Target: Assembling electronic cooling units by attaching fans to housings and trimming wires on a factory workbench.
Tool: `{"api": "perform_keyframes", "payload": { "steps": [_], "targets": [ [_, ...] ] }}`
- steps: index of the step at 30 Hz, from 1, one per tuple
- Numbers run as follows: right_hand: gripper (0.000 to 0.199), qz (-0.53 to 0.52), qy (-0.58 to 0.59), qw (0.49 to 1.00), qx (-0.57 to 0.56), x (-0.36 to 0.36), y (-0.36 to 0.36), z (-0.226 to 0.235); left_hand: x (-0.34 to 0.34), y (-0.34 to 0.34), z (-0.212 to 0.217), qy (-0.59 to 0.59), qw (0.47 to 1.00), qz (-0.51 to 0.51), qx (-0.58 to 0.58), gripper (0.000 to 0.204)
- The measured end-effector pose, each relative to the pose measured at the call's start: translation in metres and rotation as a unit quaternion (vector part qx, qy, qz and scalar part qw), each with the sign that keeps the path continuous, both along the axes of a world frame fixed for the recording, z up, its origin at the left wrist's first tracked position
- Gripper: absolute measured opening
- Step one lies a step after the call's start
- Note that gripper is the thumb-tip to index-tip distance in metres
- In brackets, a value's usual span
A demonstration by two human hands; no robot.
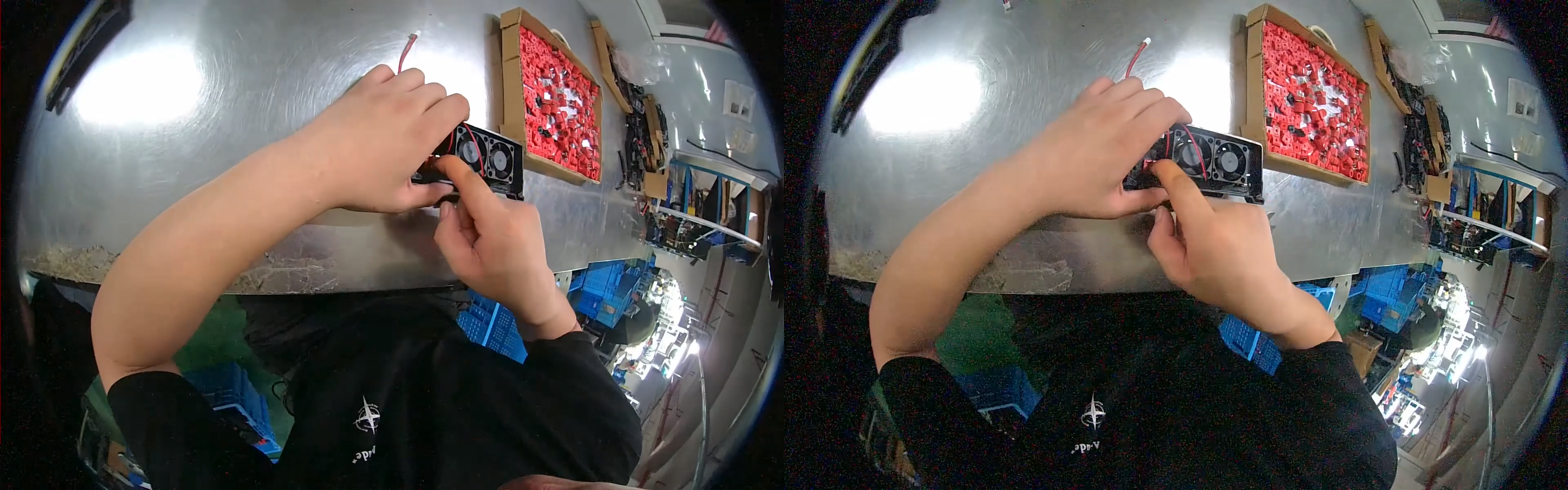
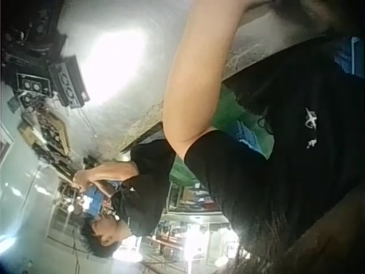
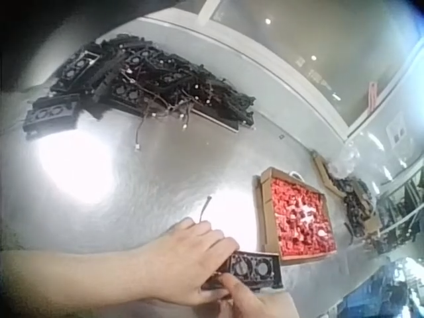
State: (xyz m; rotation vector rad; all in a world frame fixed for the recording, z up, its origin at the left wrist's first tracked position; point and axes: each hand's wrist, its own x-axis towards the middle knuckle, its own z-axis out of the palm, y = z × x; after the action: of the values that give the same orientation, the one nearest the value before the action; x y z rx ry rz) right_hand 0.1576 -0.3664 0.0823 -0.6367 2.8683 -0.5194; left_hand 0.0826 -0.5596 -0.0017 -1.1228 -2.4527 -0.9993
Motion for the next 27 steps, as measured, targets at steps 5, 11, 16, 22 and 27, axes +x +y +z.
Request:
{"api": "perform_keyframes", "payload": {
  "steps": [5,11,16,22,27],
  "targets": [
    [0.042,0.002,0.026,1.0,0.001,-0.005,0.004,-0.001,-0.001,0.001,-0.001,0.013,1.0,-0.002,-0.014,0.064],
    [0.057,0.101,0.113,0.986,-0.073,-0.053,0.043,0.032,0.0,-0.001,0.011,-0.046,0.998,-0.035,-0.033,0.064],
    [0.069,0.083,0.034,0.996,0.019,-0.043,0.052,0.026,-0.01,-0.02,0.029,-0.056,0.991,-0.095,-0.08,0.072],
    [0.073,-0.049,0.022,0.992,0.113,-0.023,0.013,0.019,-0.013,-0.023,0.037,0.091,0.987,0.094,-0.095,0.074],
    [0.078,-0.084,0.025,0.99,0.107,-0.031,0.006,0.009,0.001,-0.01,0.066,-0.008,0.989,0.147,-0.013,0.049]
  ]
}}
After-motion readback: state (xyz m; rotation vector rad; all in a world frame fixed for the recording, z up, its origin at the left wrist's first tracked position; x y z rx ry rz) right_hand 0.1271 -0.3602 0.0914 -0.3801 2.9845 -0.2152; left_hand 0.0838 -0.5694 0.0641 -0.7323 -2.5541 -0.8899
